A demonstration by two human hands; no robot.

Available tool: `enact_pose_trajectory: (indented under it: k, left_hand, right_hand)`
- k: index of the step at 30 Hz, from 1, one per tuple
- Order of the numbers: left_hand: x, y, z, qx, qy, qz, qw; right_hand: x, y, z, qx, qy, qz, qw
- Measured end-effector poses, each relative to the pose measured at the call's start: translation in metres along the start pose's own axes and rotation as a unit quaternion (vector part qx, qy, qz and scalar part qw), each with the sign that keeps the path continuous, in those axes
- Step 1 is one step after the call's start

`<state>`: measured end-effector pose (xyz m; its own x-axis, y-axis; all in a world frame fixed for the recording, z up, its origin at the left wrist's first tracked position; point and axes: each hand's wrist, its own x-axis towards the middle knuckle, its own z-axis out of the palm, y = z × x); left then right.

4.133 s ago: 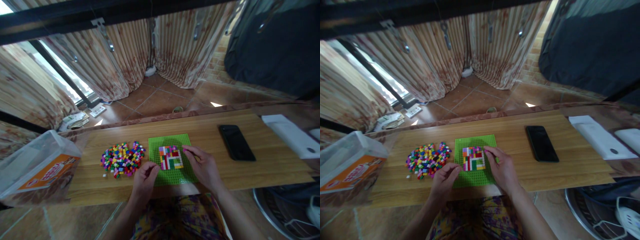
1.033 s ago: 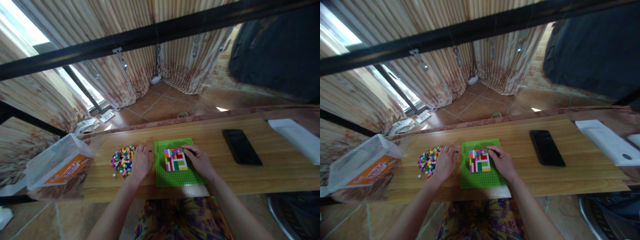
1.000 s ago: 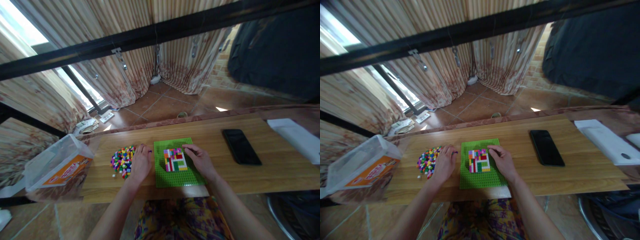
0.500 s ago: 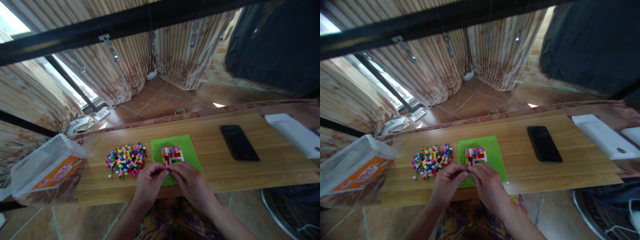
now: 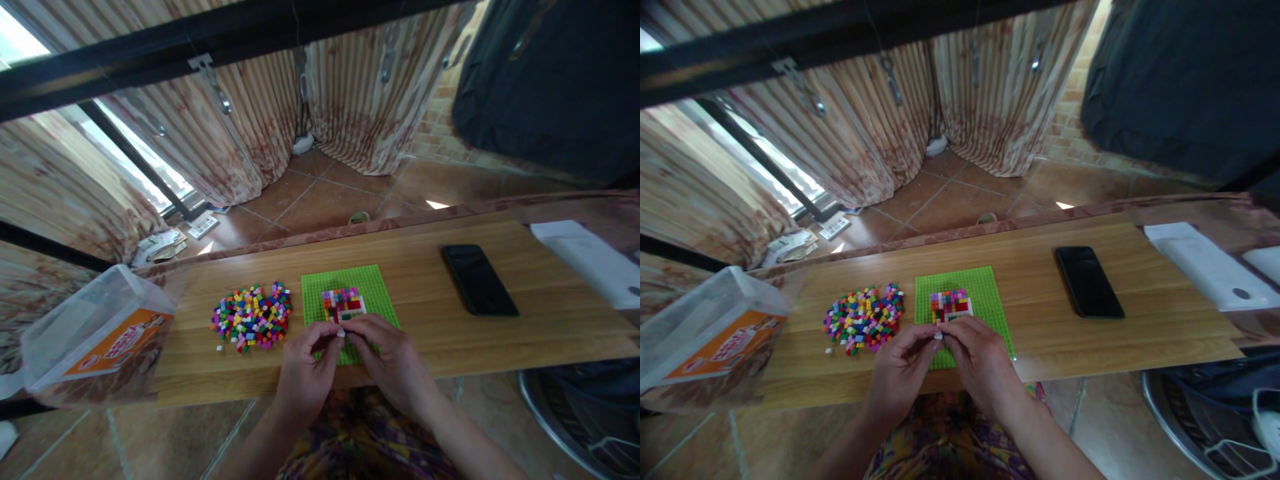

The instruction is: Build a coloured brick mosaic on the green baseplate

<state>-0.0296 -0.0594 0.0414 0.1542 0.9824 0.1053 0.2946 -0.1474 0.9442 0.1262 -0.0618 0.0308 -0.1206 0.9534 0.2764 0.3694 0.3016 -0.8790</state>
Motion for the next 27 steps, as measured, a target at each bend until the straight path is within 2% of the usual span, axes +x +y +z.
enact_pose_trajectory:
  k: [6,12,16,22,27]
  left_hand:
    - [0.001,0.001,0.008,0.084,0.045,0.063,0.993]
    - [-0.002,-0.005,0.015,0.13,0.071,0.078,0.986]
    - [0.002,-0.01,0.009,0.122,0.084,0.069,0.987]
    - [-0.004,-0.04,-0.007,0.139,0.11,0.045,0.983]
    - [-0.02,-0.067,-0.013,0.159,0.121,0.031,0.979]
  right_hand:
    - [-0.003,0.0,0.004,0.037,0.009,0.042,0.998]
    - [-0.005,0.0,0.007,0.04,0.055,0.092,0.993]
    - [-0.001,0.008,-0.003,0.013,0.072,0.111,0.991]
    - [0.01,0.048,-0.02,-0.03,0.114,0.134,0.984]
    - [0.025,0.063,-0.016,0.0,0.124,0.159,0.98]
